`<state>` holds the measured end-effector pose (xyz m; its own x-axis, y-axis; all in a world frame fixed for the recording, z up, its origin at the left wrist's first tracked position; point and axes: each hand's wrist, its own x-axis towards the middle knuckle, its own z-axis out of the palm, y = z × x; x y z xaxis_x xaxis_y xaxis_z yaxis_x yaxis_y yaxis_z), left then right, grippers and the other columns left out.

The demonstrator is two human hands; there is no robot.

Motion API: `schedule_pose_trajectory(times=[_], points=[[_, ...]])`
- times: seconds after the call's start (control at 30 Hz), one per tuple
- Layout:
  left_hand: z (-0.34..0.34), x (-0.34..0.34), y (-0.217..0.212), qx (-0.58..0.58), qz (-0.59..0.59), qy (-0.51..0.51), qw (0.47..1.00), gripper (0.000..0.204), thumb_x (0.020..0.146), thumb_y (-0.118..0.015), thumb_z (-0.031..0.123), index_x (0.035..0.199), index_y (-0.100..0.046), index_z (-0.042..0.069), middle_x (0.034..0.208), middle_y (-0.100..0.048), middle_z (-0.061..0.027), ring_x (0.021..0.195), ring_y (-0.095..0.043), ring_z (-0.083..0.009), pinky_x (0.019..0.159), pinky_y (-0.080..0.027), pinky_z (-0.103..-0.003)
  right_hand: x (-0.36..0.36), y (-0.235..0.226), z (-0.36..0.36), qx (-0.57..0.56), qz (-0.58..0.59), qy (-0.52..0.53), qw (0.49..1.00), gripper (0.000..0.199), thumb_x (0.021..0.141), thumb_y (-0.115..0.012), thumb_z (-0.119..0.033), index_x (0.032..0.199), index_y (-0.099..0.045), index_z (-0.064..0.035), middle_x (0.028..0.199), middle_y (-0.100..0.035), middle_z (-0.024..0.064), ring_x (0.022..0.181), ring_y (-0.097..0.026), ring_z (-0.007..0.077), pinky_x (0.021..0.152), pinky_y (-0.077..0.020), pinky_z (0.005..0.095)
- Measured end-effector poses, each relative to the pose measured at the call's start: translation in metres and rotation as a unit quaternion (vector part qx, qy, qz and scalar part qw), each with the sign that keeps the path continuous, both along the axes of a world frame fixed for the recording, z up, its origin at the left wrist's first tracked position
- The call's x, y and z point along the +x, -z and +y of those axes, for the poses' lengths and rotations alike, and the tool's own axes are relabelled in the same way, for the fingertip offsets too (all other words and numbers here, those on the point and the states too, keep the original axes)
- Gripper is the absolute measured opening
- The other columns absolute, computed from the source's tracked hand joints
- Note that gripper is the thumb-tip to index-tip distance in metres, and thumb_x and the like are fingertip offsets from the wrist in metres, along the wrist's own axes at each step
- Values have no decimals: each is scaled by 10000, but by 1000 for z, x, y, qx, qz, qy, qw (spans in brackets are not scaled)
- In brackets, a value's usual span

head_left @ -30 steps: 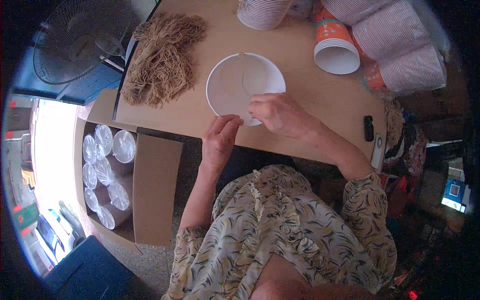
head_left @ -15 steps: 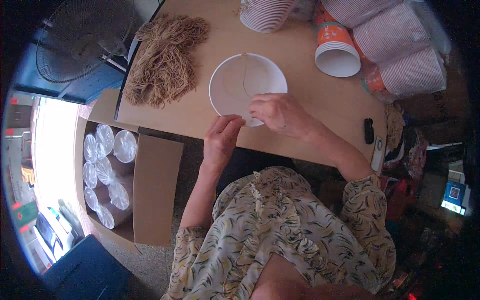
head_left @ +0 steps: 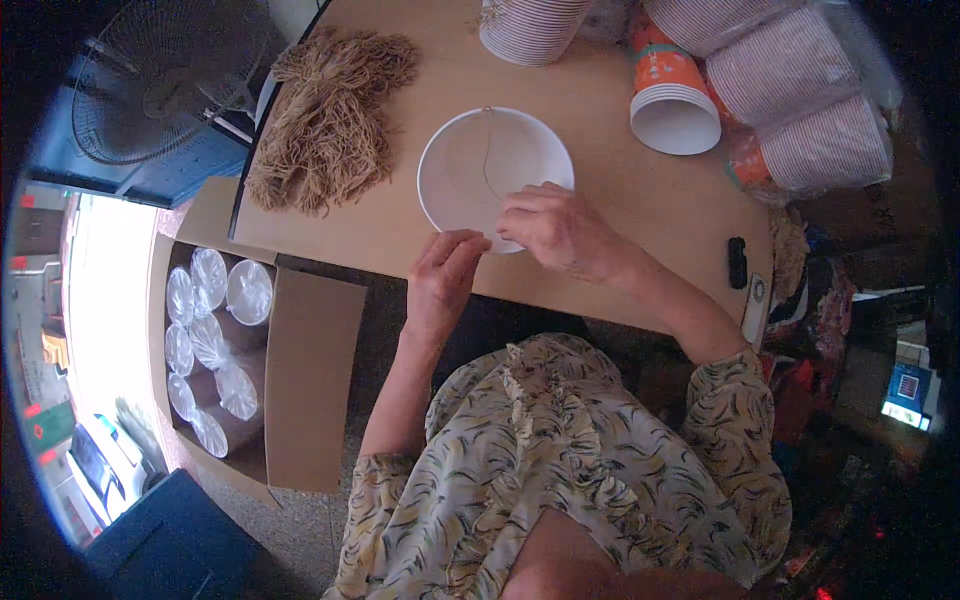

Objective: The person attaches string handles to paper cups by threading pieces of string through holes on the cups and securing them, then places the finished cups onto a stack.

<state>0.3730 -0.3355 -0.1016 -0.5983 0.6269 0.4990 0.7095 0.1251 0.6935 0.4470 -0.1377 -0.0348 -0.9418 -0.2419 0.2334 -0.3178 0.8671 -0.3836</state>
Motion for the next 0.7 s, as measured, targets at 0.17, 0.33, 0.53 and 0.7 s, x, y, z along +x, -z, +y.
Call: schedule_pose_trajectory(times=[0.17, 0.33, 0.53, 0.7], points=[[2, 2, 1, 7, -8, -5, 1000, 206, 767, -722, -56, 939, -713, 58, 969, -703, -91, 888, -685, -266, 749, -562, -354, 0, 2, -2, -40, 36, 7, 999, 76, 829, -640, -97, 880, -643, -41, 840, -604, 99, 814, -622, 289, 715, -475, 410], [2, 1, 1, 10, -1, -5, 1000, 206, 766, -711, -52, 937, -711, 63, 967, -695, -76, 869, -679, -256, 736, -561, -354, 0, 2, -3, -35, 20, 5, 999, 92, 826, -636, -104, 891, -652, -41, 831, -614, 103, 811, -628, 289, 720, -477, 407], [3, 1, -1, 11, -5, -7, 1000, 202, 758, -726, -62, 921, -710, 56, 955, -701, -84, 874, -684, -260, 746, -560, -353, 1, 7, -2, -29, 29, 10, 999, 98, 827, -638, -105, 890, -675, -40, 861, -643, 106, 820, -643, 294, 724, -492, 411], [3, 1, -1, 13, 3, -4, 1000, 203, 771, -699, -45, 943, -704, 62, 967, -688, -64, 875, -676, -252, 741, -566, -355, 1, 6, -5, -40, 37, 20, 998, 89, 815, -677, -91, 889, -681, -42, 867, -648, 106, 819, -649, 300, 717, -500, 424]])
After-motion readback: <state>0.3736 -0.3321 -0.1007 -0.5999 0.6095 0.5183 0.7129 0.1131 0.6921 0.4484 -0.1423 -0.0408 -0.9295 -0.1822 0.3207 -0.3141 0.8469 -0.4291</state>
